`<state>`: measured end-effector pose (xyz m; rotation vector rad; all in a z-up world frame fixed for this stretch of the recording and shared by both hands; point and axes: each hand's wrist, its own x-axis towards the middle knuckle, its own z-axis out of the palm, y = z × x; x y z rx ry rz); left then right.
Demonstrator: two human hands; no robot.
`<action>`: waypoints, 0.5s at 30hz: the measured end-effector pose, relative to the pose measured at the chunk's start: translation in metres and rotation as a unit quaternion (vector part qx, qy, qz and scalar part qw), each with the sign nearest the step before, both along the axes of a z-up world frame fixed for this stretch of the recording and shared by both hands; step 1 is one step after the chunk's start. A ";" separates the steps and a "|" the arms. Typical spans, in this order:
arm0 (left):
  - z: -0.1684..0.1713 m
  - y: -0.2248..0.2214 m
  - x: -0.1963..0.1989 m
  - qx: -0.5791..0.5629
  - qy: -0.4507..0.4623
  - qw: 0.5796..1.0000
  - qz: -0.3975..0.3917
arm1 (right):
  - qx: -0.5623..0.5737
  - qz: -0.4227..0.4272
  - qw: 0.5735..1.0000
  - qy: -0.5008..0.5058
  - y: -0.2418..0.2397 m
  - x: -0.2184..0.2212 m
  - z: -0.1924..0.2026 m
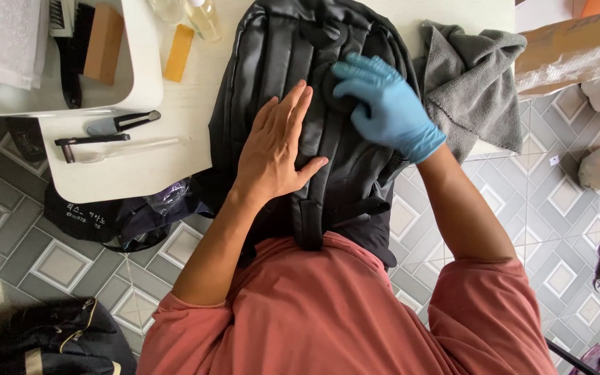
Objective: Polishing and cleaning a black backpack using a sponge and cleaning agents at a polishing station.
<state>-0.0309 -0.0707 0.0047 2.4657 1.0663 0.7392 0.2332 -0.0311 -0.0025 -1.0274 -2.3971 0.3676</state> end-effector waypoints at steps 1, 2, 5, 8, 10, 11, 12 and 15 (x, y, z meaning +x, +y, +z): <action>0.000 0.001 0.000 -0.001 -0.002 1.000 0.001 | 0.008 -0.040 0.999 -0.017 0.012 0.008 -0.007; 0.000 0.002 0.000 -0.003 -0.003 1.000 0.002 | 0.017 -0.081 0.996 -0.034 0.024 0.016 -0.013; 0.001 0.001 0.000 -0.003 -0.008 1.000 0.005 | 0.032 -0.050 0.998 -0.037 0.007 -0.010 0.006; -0.003 0.002 -0.001 0.004 -0.007 1.000 0.004 | -0.033 0.031 0.998 0.032 -0.038 -0.051 0.025; -0.003 0.000 -0.001 0.003 -0.009 1.000 0.003 | -0.054 0.027 0.998 0.035 -0.047 -0.043 0.017; -0.002 0.001 -0.001 0.005 -0.009 1.000 0.001 | -0.071 0.023 0.996 0.039 -0.050 -0.039 0.014; -0.002 0.002 -0.001 0.005 -0.010 1.000 0.000 | -0.071 0.023 0.996 0.039 -0.044 -0.032 0.017; -0.001 0.002 -0.001 0.012 -0.006 1.000 0.000 | -0.069 0.022 0.997 0.000 -0.033 -0.016 0.025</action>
